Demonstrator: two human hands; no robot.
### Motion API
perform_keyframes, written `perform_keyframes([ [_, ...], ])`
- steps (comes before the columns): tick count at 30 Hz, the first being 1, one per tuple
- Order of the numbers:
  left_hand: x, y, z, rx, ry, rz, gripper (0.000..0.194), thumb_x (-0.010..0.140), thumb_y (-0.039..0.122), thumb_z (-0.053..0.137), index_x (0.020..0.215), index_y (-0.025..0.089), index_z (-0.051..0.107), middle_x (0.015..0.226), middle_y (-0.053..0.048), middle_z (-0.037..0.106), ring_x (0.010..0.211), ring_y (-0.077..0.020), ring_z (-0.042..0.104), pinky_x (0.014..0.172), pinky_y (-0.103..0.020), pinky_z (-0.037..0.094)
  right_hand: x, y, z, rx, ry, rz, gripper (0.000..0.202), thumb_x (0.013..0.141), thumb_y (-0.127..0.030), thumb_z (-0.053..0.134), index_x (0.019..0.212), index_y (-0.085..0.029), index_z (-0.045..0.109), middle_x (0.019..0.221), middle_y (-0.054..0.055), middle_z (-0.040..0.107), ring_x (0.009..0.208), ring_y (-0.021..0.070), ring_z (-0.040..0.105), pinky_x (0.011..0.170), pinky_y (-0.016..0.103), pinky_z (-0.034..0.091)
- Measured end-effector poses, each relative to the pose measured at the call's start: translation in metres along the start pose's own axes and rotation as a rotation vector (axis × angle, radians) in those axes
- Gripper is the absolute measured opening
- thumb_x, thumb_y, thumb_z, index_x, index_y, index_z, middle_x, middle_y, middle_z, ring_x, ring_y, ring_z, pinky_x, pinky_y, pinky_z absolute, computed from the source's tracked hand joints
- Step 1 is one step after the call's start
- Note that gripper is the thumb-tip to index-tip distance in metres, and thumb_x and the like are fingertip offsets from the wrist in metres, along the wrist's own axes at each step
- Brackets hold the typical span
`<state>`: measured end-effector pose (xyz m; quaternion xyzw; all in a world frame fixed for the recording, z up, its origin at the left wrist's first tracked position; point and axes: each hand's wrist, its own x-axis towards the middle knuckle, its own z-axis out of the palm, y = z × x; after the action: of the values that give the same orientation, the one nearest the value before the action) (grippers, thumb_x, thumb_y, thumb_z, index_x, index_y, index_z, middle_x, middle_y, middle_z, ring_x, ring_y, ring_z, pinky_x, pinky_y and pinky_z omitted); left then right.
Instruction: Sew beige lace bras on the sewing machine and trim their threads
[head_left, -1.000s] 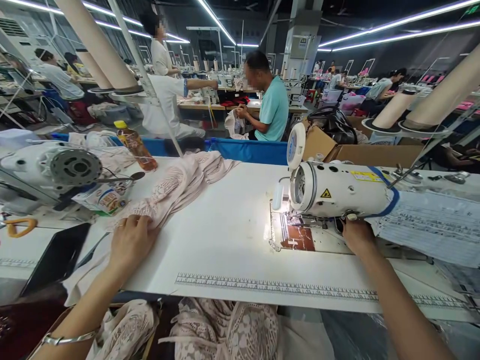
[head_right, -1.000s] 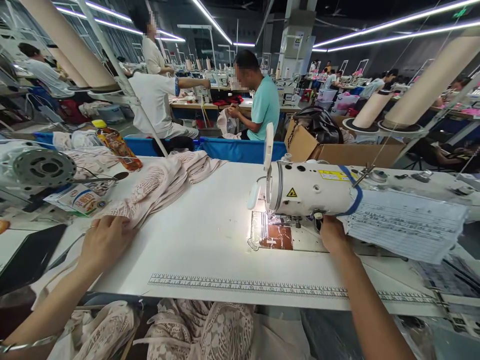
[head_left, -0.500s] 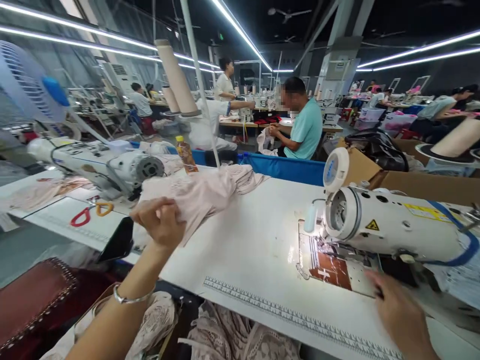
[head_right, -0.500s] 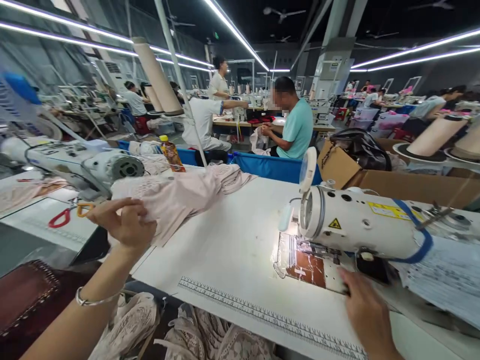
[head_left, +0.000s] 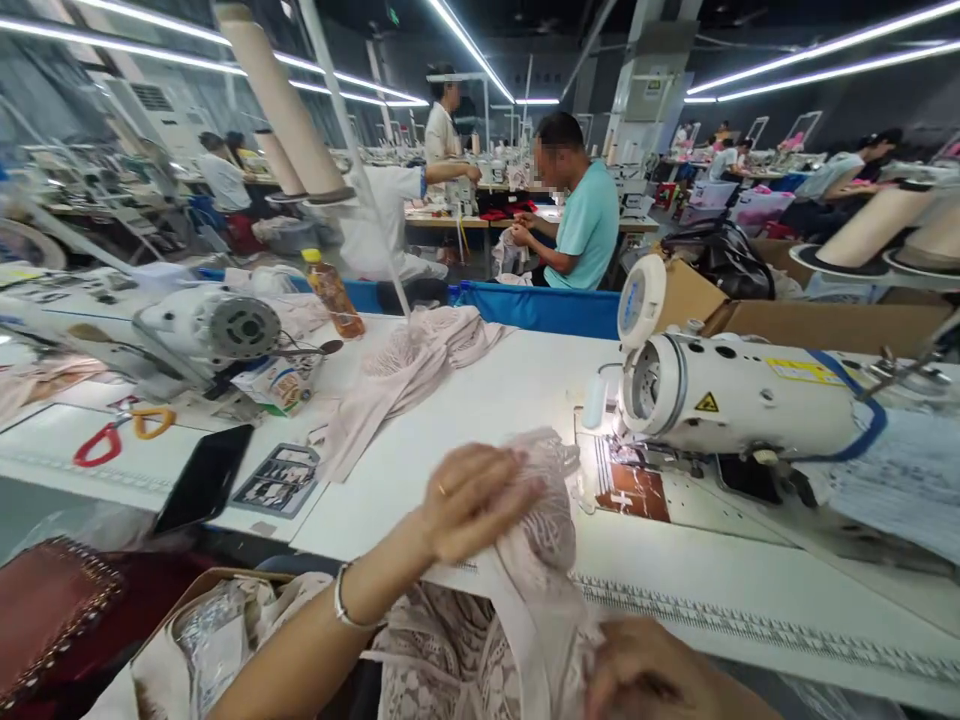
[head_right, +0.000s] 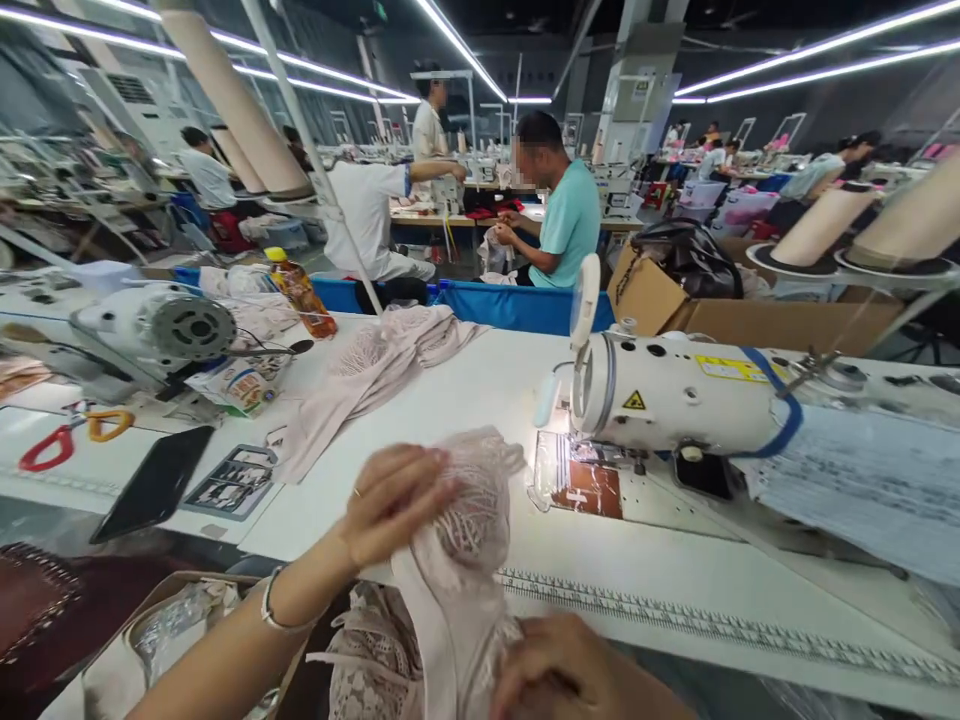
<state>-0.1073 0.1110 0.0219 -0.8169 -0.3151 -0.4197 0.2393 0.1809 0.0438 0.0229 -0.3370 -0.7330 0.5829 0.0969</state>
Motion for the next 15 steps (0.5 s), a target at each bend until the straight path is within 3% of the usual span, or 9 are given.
perform_keyframes([
  [2,-0.01,-0.019,0.011,0.139,-0.114,-0.282,0.043,0.096,0.014,0.057,0.138,0.023,0.056,0.139,-0.016,0.06,0.126,-0.029,0.057,0.104,-0.048,0.048,0.008,-0.002,0.007,-0.019,0.048,0.038,0.04,0.101,-0.048,0.044,0.093,-0.029,0.078,0.095,0.006,0.073,0.095,0.0233,0.067,0.094,0.037,0.049],
  [4,-0.02,-0.028,0.02,0.256,-0.261,-0.531,0.047,0.094,0.011,0.055,0.141,0.014,0.054,0.141,-0.023,0.056,0.13,-0.0362,0.051,0.104,-0.054,0.043,0.016,0.007,0.009,-0.057,0.119,0.101,0.036,0.101,-0.043,0.042,0.097,-0.027,0.074,0.1,0.005,0.07,0.096,0.0224,0.066,0.091,0.035,0.049],
  [7,-0.035,-0.01,0.027,0.185,-0.484,-0.66,0.023,0.094,0.018,0.056,0.11,0.01,0.07,0.111,-0.021,0.067,0.107,-0.0344,0.058,0.089,-0.047,0.047,0.026,0.025,0.009,-0.103,0.248,0.132,0.03,0.1,-0.039,0.043,0.096,-0.025,0.069,0.097,0.004,0.068,0.089,0.0209,0.064,0.082,0.032,0.05],
  [8,-0.041,0.004,0.027,0.07,-0.552,-0.658,0.023,0.097,0.023,0.054,0.09,0.013,0.073,0.093,-0.016,0.069,0.094,-0.0301,0.059,0.084,-0.043,0.047,0.03,0.029,0.009,-0.108,0.295,0.106,0.03,0.1,-0.039,0.043,0.094,-0.024,0.068,0.094,0.004,0.067,0.087,0.0204,0.063,0.081,0.032,0.05],
  [9,-0.046,0.02,0.028,-0.079,-0.604,-0.668,0.036,0.099,0.027,0.05,0.072,0.015,0.07,0.078,-0.011,0.066,0.084,-0.026,0.058,0.08,-0.039,0.046,0.033,0.032,0.009,-0.104,0.332,0.068,0.031,0.1,-0.038,0.042,0.092,-0.023,0.067,0.092,0.005,0.067,0.085,0.02,0.063,0.08,0.031,0.049],
  [10,-0.05,0.038,0.028,-0.251,-0.639,-0.694,0.043,0.101,0.031,0.048,0.064,0.016,0.066,0.07,-0.008,0.062,0.08,-0.0234,0.056,0.08,-0.037,0.045,0.036,0.033,0.009,-0.09,0.363,0.026,0.032,0.1,-0.038,0.042,0.09,-0.022,0.067,0.09,0.005,0.068,0.083,0.0197,0.063,0.08,0.031,0.049],
  [12,-0.055,0.07,0.027,-0.652,-0.684,-0.792,0.043,0.096,0.044,0.057,0.065,0.016,0.066,0.069,-0.005,0.06,0.079,-0.021,0.054,0.079,-0.033,0.043,0.042,0.032,0.009,-0.046,0.399,-0.043,0.036,0.102,-0.041,0.04,0.088,-0.021,0.066,0.087,0.005,0.068,0.083,0.0195,0.063,0.081,0.031,0.049],
  [15,-0.055,0.095,0.024,-1.191,-0.649,-1.216,0.048,0.08,0.062,0.07,0.078,0.014,0.068,0.074,-0.003,0.06,0.075,-0.0185,0.052,0.07,-0.028,0.041,0.047,0.04,0.003,-0.039,0.477,-0.048,0.041,0.102,-0.047,0.037,0.086,-0.021,0.064,0.081,0.004,0.067,0.078,0.0193,0.062,0.075,0.031,0.049],
])
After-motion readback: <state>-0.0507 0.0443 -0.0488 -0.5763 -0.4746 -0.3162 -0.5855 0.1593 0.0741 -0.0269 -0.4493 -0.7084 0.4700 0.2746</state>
